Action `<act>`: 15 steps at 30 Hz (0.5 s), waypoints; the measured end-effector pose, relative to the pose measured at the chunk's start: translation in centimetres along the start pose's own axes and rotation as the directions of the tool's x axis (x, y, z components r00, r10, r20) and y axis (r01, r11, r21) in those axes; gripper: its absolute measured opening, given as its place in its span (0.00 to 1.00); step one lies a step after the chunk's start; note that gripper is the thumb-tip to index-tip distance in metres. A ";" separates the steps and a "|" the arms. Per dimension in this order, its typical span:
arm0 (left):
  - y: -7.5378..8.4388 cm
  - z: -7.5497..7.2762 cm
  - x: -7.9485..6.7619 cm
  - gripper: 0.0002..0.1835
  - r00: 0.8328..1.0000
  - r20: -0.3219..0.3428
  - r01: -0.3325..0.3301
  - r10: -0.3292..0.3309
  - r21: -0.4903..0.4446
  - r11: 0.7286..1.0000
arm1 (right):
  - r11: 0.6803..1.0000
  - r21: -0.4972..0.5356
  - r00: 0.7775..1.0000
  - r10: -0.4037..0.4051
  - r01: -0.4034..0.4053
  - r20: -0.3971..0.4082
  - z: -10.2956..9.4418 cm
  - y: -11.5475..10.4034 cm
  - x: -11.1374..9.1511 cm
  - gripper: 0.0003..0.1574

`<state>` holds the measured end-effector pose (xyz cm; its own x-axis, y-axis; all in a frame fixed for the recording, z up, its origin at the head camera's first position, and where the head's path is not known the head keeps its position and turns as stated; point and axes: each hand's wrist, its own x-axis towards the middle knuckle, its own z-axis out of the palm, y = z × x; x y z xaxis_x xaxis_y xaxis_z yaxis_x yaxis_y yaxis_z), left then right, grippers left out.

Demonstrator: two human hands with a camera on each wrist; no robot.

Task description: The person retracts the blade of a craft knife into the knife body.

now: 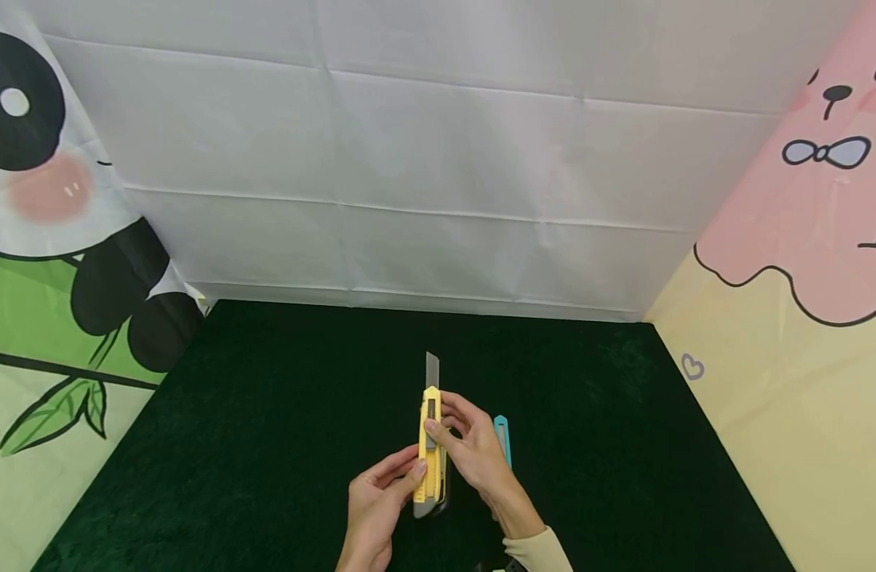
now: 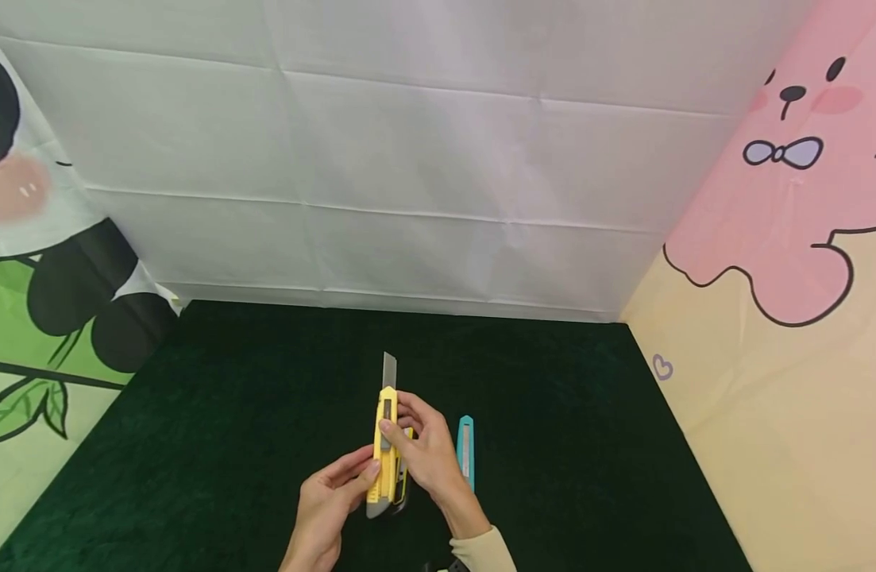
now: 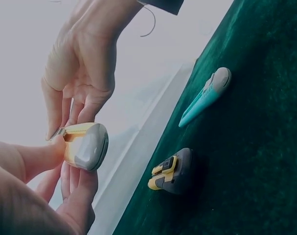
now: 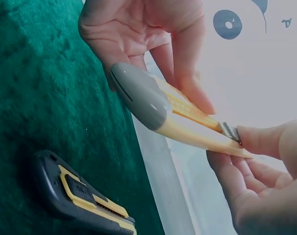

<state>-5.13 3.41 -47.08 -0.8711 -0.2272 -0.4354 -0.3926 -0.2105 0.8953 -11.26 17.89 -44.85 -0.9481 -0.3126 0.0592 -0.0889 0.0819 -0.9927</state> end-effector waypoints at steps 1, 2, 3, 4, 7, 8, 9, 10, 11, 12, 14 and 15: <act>0.0 0.0 0.0 0.21 1.000 0.001 -0.001 0.001 -0.001 1.000 | 1.000 0.002 1.000 0.003 -0.003 0.005 0.0 0.0 0.0 0.28; 0.0 0.0 0.0 0.21 1.000 0.000 -0.002 0.002 -0.002 1.000 | 1.000 0.003 1.000 0.005 -0.005 0.010 -0.1 0.0 0.0 0.28; 0.0 0.0 0.0 0.21 1.000 0.000 -0.001 0.001 -0.001 1.000 | 1.000 0.003 1.000 0.007 -0.007 0.014 -0.1 0.0 0.0 0.28; 0.0 0.0 0.0 0.21 1.000 0.000 -0.001 0.001 -0.001 1.000 | 1.000 0.005 1.000 0.012 -0.012 0.019 -0.2 0.0 0.0 0.29; 0.1 0.1 0.0 0.20 1.000 -0.006 -0.002 0.002 -0.001 1.000 | 1.000 0.007 0.999 0.018 -0.019 0.029 -0.3 -0.1 -0.1 0.31; 0.1 0.1 0.0 0.20 1.000 -0.008 -0.003 0.003 -0.001 1.000 | 1.000 0.008 0.999 0.019 -0.019 0.030 -0.3 -0.1 -0.1 0.31; 0.1 0.1 0.0 0.20 1.000 -0.007 -0.002 0.002 -0.002 1.000 | 1.000 0.009 0.999 0.020 -0.020 0.030 -0.3 -0.1 -0.1 0.31; 0.2 0.2 0.0 0.20 1.000 -0.007 -0.002 0.002 -0.002 1.000 | 1.000 0.011 0.999 0.023 -0.024 0.029 -0.3 -0.2 -0.1 0.32; 0.2 0.2 0.0 0.20 1.000 -0.009 -0.004 0.004 -0.002 1.000 | 1.000 0.012 0.999 0.025 -0.025 0.029 -0.3 -0.2 -0.1 0.32; 0.2 0.2 0.0 0.20 1.000 -0.010 -0.004 0.004 -0.002 1.000 | 1.000 0.016 0.999 0.027 -0.027 0.030 -0.3 -0.2 -0.1 0.32; 0.3 0.2 0.0 0.20 1.000 -0.013 -0.003 0.003 -0.003 1.000 | 0.999 0.024 0.999 0.030 -0.031 0.032 -0.3 -0.2 -0.1 0.33; 0.3 0.2 0.0 0.20 1.000 -0.014 -0.003 0.003 -0.004 1.000 | 0.999 0.029 0.999 0.032 -0.033 0.035 -0.3 -0.2 -0.1 0.34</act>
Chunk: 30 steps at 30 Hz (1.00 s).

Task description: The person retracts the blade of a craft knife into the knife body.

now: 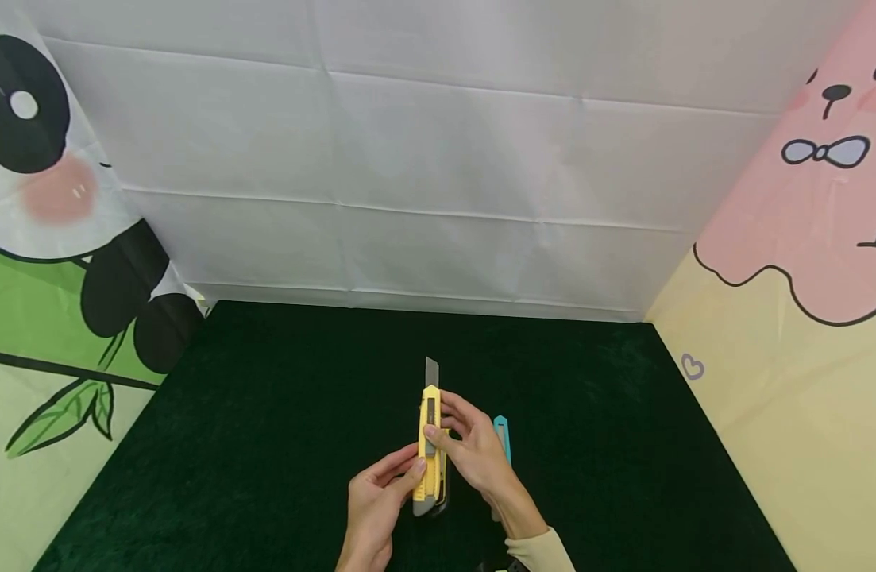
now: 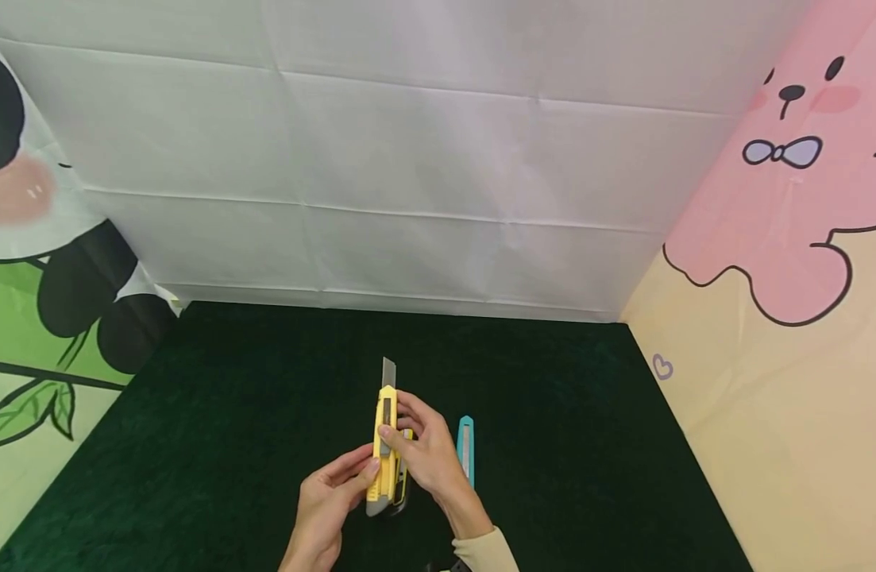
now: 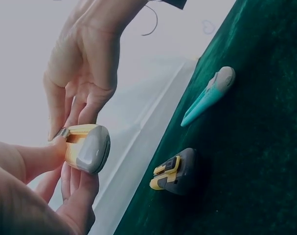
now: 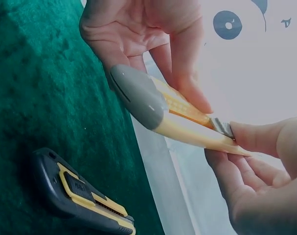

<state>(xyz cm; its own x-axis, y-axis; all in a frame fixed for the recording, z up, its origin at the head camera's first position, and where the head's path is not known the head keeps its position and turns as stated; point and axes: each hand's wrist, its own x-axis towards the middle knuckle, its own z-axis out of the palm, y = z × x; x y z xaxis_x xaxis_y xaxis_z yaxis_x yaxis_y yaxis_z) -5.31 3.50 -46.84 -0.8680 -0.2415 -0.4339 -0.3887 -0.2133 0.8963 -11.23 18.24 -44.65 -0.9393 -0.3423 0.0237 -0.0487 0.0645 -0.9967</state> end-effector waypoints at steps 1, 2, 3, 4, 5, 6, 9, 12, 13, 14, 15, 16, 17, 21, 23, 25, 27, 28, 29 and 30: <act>0.0 0.0 0.0 0.20 1.000 -0.001 0.001 -0.001 0.000 1.000 | 1.000 0.005 1.000 0.002 -0.002 0.003 0.0 0.0 0.0 0.34; 0.0 0.0 0.0 0.20 1.000 -0.002 0.002 -0.002 -0.001 1.000 | 1.000 0.006 1.000 0.002 -0.002 0.006 0.0 0.1 0.0 0.34; 0.0 0.0 0.0 0.20 1.000 0.000 0.005 -0.005 -0.001 1.000 | 1.000 0.005 1.000 0.002 -0.002 0.008 -0.1 0.1 0.0 0.34; -0.1 0.0 0.1 0.20 1.000 0.001 0.007 -0.007 0.000 1.000 | 1.000 0.002 1.000 0.002 -0.002 0.010 -0.1 0.1 0.0 0.34; -0.1 0.0 0.1 0.20 1.000 0.002 0.008 -0.008 0.000 1.000 | 1.000 -0.002 1.000 0.003 -0.003 0.012 -0.1 0.2 0.0 0.35; -0.2 0.1 0.1 0.20 1.000 0.003 0.009 -0.009 0.001 1.000 | 1.000 -0.003 1.000 0.005 -0.005 0.014 -0.2 0.2 0.0 0.35; -0.2 0.2 0.1 0.20 1.000 0.002 0.009 -0.009 0.000 1.000 | 1.000 -0.004 1.000 0.018 -0.018 0.020 -0.3 0.3 -0.1 0.36; -0.3 0.3 0.1 0.20 1.000 -0.001 0.007 -0.007 -0.003 1.000 | 0.999 0.006 0.999 0.033 -0.033 0.025 -0.4 0.4 -0.1 0.37; -0.3 0.3 0.1 0.20 1.000 -0.002 0.007 -0.007 -0.004 1.000 | 0.999 0.008 0.999 0.035 -0.035 0.027 -0.4 0.4 -0.1 0.37; -0.2 0.3 0.1 0.20 1.000 -0.002 0.008 -0.008 -0.004 1.000 | 0.999 0.012 0.999 0.037 -0.038 0.028 -0.5 0.4 -0.1 0.37; -0.2 0.4 0.2 0.20 1.000 -0.002 0.009 -0.009 -0.004 1.000 | 0.999 0.015 0.999 0.037 -0.037 0.030 -0.5 0.4 -0.1 0.38; -0.2 0.4 0.2 0.20 1.000 -0.003 0.010 -0.010 -0.003 1.000 | 0.999 0.019 0.999 0.038 -0.038 0.034 -0.5 0.4 -0.1 0.38; -0.2 0.4 0.2 0.20 1.000 -0.004 0.012 -0.012 -0.004 1.000 | 0.999 0.023 0.999 0.037 -0.038 0.039 -0.5 0.3 -0.2 0.38; -0.1 0.3 0.3 0.21 1.000 -0.007 0.021 -0.021 -0.006 1.000 | 0.998 0.047 0.997 0.045 -0.048 0.065 -0.6 0.2 -0.3 0.41; 0.0 0.3 0.3 0.21 1.000 -0.008 0.026 -0.026 -0.011 1.000 | 0.997 0.057 0.996 0.046 -0.051 0.074 -0.6 0.3 -0.3 0.42; 0.0 0.3 0.4 0.21 0.999 -0.006 0.033 -0.033 -0.013 0.999 | 0.997 0.063 0.996 0.048 -0.053 0.075 -0.6 0.3 -0.3 0.42; -0.1 0.3 0.4 0.21 0.999 -0.003 0.041 -0.041 -0.013 0.999 | 0.996 0.065 0.996 0.051 -0.056 0.072 -0.6 0.4 -0.3 0.43; -0.1 0.2 0.4 0.21 0.999 -0.001 0.044 -0.044 -0.012 0.999 | 0.996 0.065 0.996 0.054 -0.059 0.070 -0.6 0.5 -0.3 0.43; -0.1 0.2 0.5 0.21 0.999 0.000 0.046 -0.046 -0.011 0.999 | 0.996 0.065 0.996 0.057 -0.061 0.067 -0.6 0.5 -0.3 0.43; -0.1 0.2 0.5 0.21 0.999 0.002 0.048 -0.048 -0.010 0.999 | 0.996 0.063 0.996 0.060 -0.064 0.064 -0.6 0.6 -0.3 0.43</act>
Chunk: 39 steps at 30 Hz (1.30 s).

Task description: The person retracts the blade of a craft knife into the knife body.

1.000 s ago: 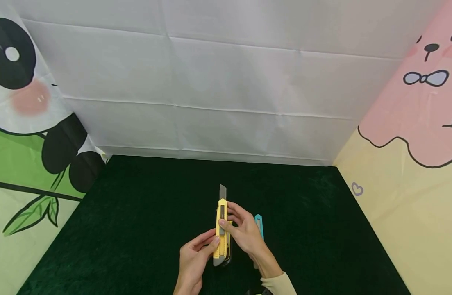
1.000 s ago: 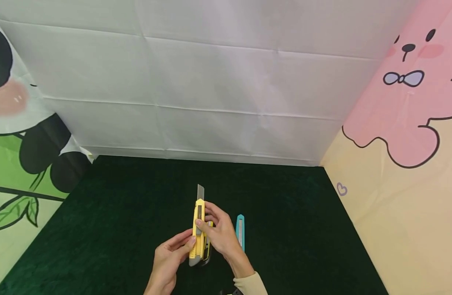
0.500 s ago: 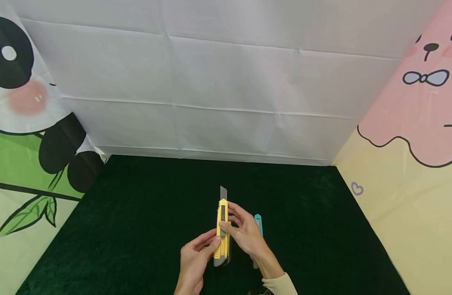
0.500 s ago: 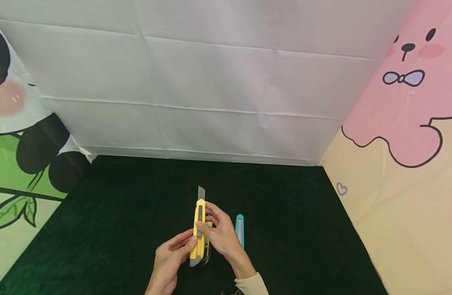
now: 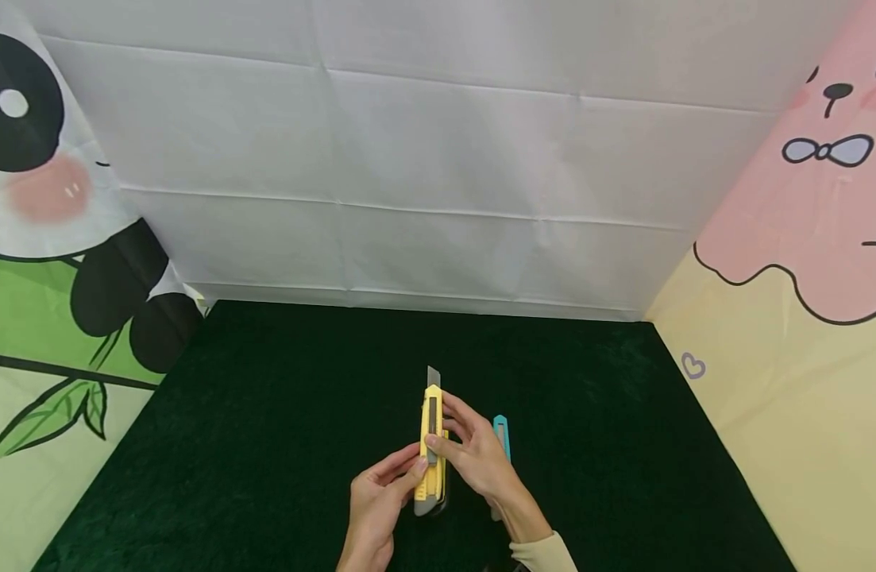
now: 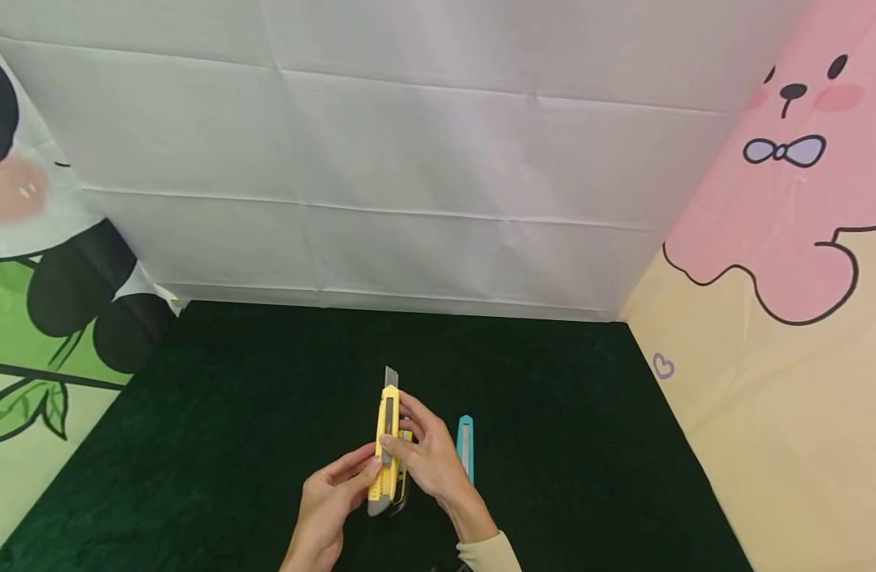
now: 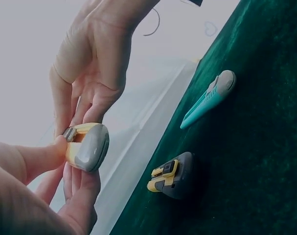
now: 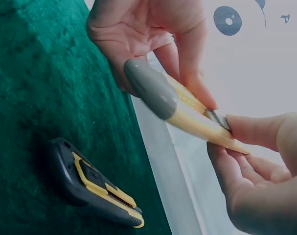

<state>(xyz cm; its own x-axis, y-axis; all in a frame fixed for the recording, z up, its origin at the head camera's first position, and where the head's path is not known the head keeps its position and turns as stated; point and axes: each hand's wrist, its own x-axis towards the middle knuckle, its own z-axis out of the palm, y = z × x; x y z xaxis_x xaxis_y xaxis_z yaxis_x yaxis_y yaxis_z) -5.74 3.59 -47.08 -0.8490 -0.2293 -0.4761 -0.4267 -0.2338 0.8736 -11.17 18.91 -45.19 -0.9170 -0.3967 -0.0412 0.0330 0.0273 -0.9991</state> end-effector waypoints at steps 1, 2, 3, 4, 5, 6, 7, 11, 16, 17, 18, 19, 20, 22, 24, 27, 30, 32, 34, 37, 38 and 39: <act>0.0 0.0 0.0 0.21 1.000 0.004 0.001 -0.001 -0.001 1.000 | 1.000 -0.006 1.000 0.003 -0.003 -0.007 0.0 0.0 0.0 0.43; 0.0 0.0 0.0 0.22 1.000 0.007 0.000 0.000 0.000 1.000 | 1.000 -0.014 1.000 0.006 -0.006 -0.018 0.0 0.1 0.0 0.43; 0.1 0.0 -0.1 0.22 1.000 0.009 0.000 0.000 -0.002 1.000 | 1.000 -0.023 1.000 0.010 -0.011 -0.028 0.1 0.2 -0.1 0.43; 0.1 0.0 -0.1 0.22 1.000 0.010 -0.003 0.003 -0.005 1.000 | 0.999 -0.034 0.999 0.015 -0.017 -0.038 0.1 0.2 -0.1 0.42; 0.2 0.0 -0.1 0.22 1.000 0.011 -0.004 0.004 -0.007 1.000 | 0.999 -0.044 0.999 0.020 -0.022 -0.049 0.1 0.3 -0.2 0.41; 0.2 0.0 -0.1 0.23 1.000 0.011 -0.005 0.005 -0.010 1.000 | 0.998 -0.056 0.998 0.023 -0.027 -0.061 0.2 0.3 -0.2 0.40; 0.3 0.1 -0.1 0.23 1.000 0.010 -0.006 0.006 -0.012 1.000 | 0.997 -0.065 0.997 0.028 -0.032 -0.072 0.2 0.3 -0.3 0.39; 0.5 0.2 -0.2 0.24 1.000 0.006 -0.004 0.004 -0.015 1.000 | 0.997 -0.066 0.995 0.040 -0.046 -0.092 0.4 0.2 -0.3 0.34; 0.8 0.1 -0.3 0.25 0.999 0.032 -0.009 0.009 -0.003 1.000 | 0.998 -0.051 0.994 0.040 -0.045 -0.104 0.5 0.3 -0.3 0.32; 0.8 0.0 -0.3 0.25 0.999 0.040 -0.013 0.013 0.000 1.000 | 0.998 -0.051 0.993 0.039 -0.045 -0.109 0.5 0.3 -0.4 0.32; 0.9 0.0 -0.4 0.25 0.999 0.046 -0.016 0.016 0.001 1.000 | 0.997 -0.055 0.993 0.039 -0.045 -0.113 0.5 0.3 -0.4 0.32; 0.9 0.0 -0.4 0.25 0.999 0.051 -0.019 0.019 0.002 1.000 | 0.997 -0.057 0.993 0.039 -0.046 -0.114 0.5 0.3 -0.4 0.32; 0.9 0.0 -0.5 0.24 0.998 0.055 -0.025 0.024 0.000 1.000 | 0.997 -0.058 0.993 0.037 -0.044 -0.114 0.5 0.3 -0.4 0.32; 0.9 0.0 -0.6 0.23 0.998 0.052 -0.032 0.032 -0.003 0.999 | 0.997 -0.064 0.994 0.032 -0.039 -0.104 0.5 0.2 -0.5 0.32; 0.8 0.0 -0.7 0.22 0.998 0.049 -0.037 0.037 -0.009 0.999 | 0.997 -0.072 0.996 0.018 -0.025 -0.089 0.5 0.1 -0.5 0.33; 0.7 0.0 -0.8 0.21 0.998 0.037 -0.047 0.047 -0.016 0.999 | 0.996 -0.084 0.998 -0.004 -0.001 -0.064 0.6 -0.1 -0.6 0.33; 0.7 0.0 -0.8 0.21 0.998 0.029 -0.048 0.049 -0.019 0.999 | 0.995 -0.093 0.999 -0.020 0.016 -0.046 0.6 -0.3 -0.6 0.33; 0.7 -0.1 -0.7 0.21 0.998 0.028 -0.047 0.048 -0.019 0.999 | 0.995 -0.098 0.999 -0.023 0.020 -0.035 0.6 -0.3 -0.6 0.33; 0.7 -0.1 -0.7 0.20 0.999 0.027 -0.045 0.046 -0.019 0.999 | 0.995 -0.101 0.999 -0.021 0.018 -0.026 0.6 -0.2 -0.7 0.33; 0.8 -0.1 -0.7 0.20 0.999 0.025 -0.046 0.046 -0.019 0.999 | 0.995 -0.097 1.000 -0.027 0.026 -0.014 0.5 -0.3 -0.7 0.34; 0.9 -0.1 -0.7 0.20 0.999 0.024 -0.047 0.047 -0.019 0.999 | 0.995 -0.094 0.999 -0.032 0.031 -0.010 0.5 -0.3 -0.7 0.34; 1.0 -0.1 -0.7 0.20 0.999 0.023 -0.045 0.045 -0.019 0.999 | 0.995 -0.094 0.999 -0.034 0.033 -0.009 0.5 -0.3 -0.7 0.34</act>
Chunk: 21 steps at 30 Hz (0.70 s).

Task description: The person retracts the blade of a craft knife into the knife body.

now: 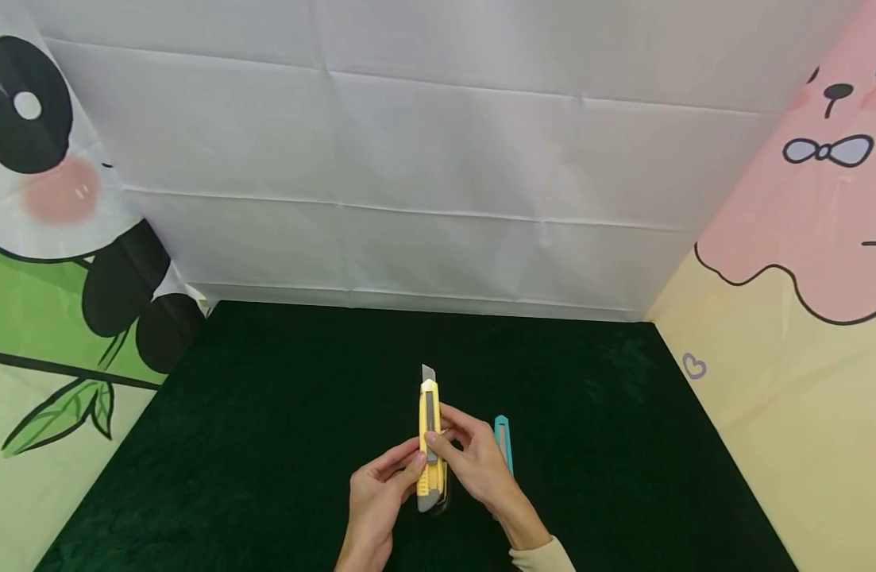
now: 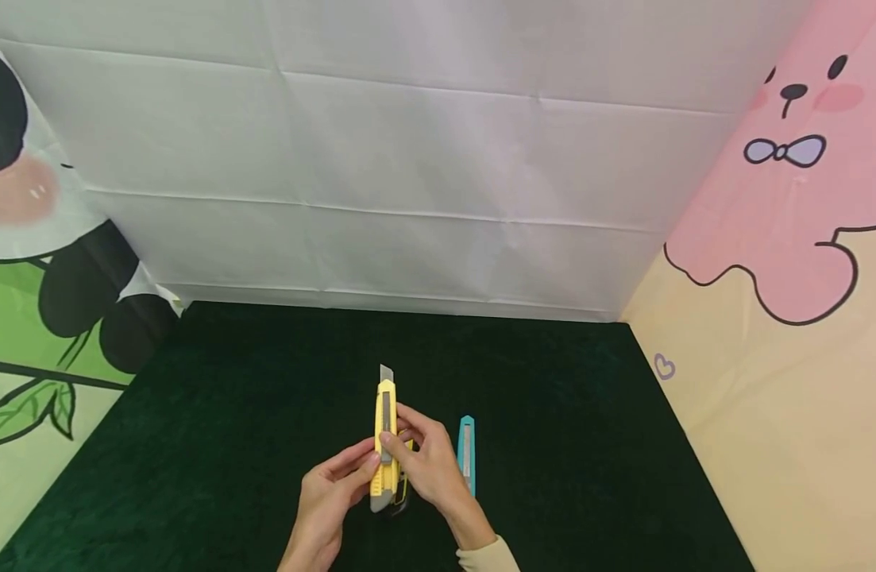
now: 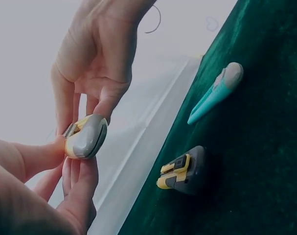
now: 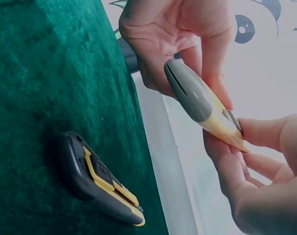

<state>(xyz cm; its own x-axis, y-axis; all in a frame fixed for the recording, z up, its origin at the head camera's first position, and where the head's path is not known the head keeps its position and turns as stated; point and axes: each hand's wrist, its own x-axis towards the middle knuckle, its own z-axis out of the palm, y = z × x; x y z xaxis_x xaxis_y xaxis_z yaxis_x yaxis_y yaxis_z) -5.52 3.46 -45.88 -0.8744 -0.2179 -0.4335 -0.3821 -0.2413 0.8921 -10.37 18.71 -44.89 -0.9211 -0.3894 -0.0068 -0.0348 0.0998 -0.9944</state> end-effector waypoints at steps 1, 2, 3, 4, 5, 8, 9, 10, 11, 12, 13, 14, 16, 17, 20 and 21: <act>0.0 0.0 0.0 0.20 1.000 0.000 0.003 -0.003 0.001 1.000 | 1.000 0.000 1.000 -0.003 0.003 0.000 0.0 0.0 0.0 0.34; 0.1 0.0 0.0 0.20 1.000 0.000 0.006 -0.006 0.001 1.000 | 1.000 0.000 1.000 -0.006 0.006 0.001 0.0 0.1 0.1 0.34; 0.1 0.0 0.1 0.20 1.000 0.001 0.008 -0.008 -0.001 1.000 | 1.000 0.000 1.000 -0.007 0.007 0.003 0.0 0.1 0.1 0.34; 0.1 0.0 0.1 0.20 1.000 0.000 0.009 -0.009 -0.001 1.000 | 1.000 -0.002 1.000 -0.008 0.008 0.004 -0.1 0.2 0.1 0.34; 0.0 0.0 0.1 0.20 1.000 -0.001 0.009 -0.009 0.000 1.000 | 1.000 -0.005 1.000 -0.008 0.008 0.007 0.0 0.3 0.1 0.34; 0.0 0.0 0.2 0.19 1.000 -0.005 0.004 -0.004 0.002 1.000 | 1.000 -0.005 1.000 -0.016 0.016 0.013 0.0 0.5 0.1 0.35; 0.0 -0.1 0.2 0.19 1.000 -0.006 0.001 -0.001 0.002 1.000 | 1.000 -0.002 1.000 -0.019 0.019 0.014 0.0 0.5 0.1 0.35; 0.0 -0.1 0.3 0.19 1.000 -0.006 -0.001 0.001 0.003 1.000 | 1.000 0.001 1.000 -0.021 0.021 0.013 0.0 0.5 0.1 0.36; 0.0 -0.1 0.3 0.19 1.000 -0.006 -0.002 0.002 0.004 1.000 | 1.000 0.003 1.000 -0.022 0.022 0.011 0.0 0.5 0.1 0.36; 0.0 -0.1 0.3 0.19 1.000 -0.005 -0.004 0.004 0.005 1.000 | 1.000 0.004 1.000 -0.021 0.021 0.012 0.0 0.5 0.1 0.36; 0.0 -0.1 0.4 0.19 1.000 -0.006 -0.004 0.004 0.005 1.000 | 1.000 0.007 1.000 -0.014 0.014 0.014 0.0 0.5 0.1 0.36; 0.0 -0.1 0.4 0.19 1.000 -0.008 -0.003 0.003 0.007 1.000 | 1.000 0.007 1.000 -0.013 0.012 0.017 0.0 0.6 0.1 0.37; 0.0 -0.1 0.5 0.18 1.000 -0.010 -0.003 0.003 0.010 1.000 | 1.000 0.002 1.000 -0.012 0.011 0.023 0.0 0.6 0.1 0.38; -0.1 -0.1 0.5 0.18 1.000 -0.009 -0.004 0.004 0.012 1.000 | 1.000 0.004 1.000 -0.009 0.009 0.025 0.0 0.6 0.1 0.39; -0.1 -0.1 0.7 0.18 1.000 -0.001 -0.007 0.007 0.014 1.000 | 1.000 0.011 1.000 -0.001 0.000 0.019 -0.1 0.6 0.1 0.39; -0.1 -0.1 0.8 0.19 1.000 0.001 -0.008 0.008 0.012 1.000 | 1.000 0.012 1.000 0.001 -0.002 0.020 -0.1 0.6 0.1 0.39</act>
<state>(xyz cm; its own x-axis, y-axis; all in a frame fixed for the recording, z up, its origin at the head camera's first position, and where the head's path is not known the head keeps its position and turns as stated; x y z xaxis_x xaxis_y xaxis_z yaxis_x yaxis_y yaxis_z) -6.14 3.23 -46.29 -0.8776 -0.2190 -0.4264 -0.3788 -0.2281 0.8969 -10.50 18.82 -45.49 -0.9132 -0.4073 -0.0103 -0.0286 0.0892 -0.9956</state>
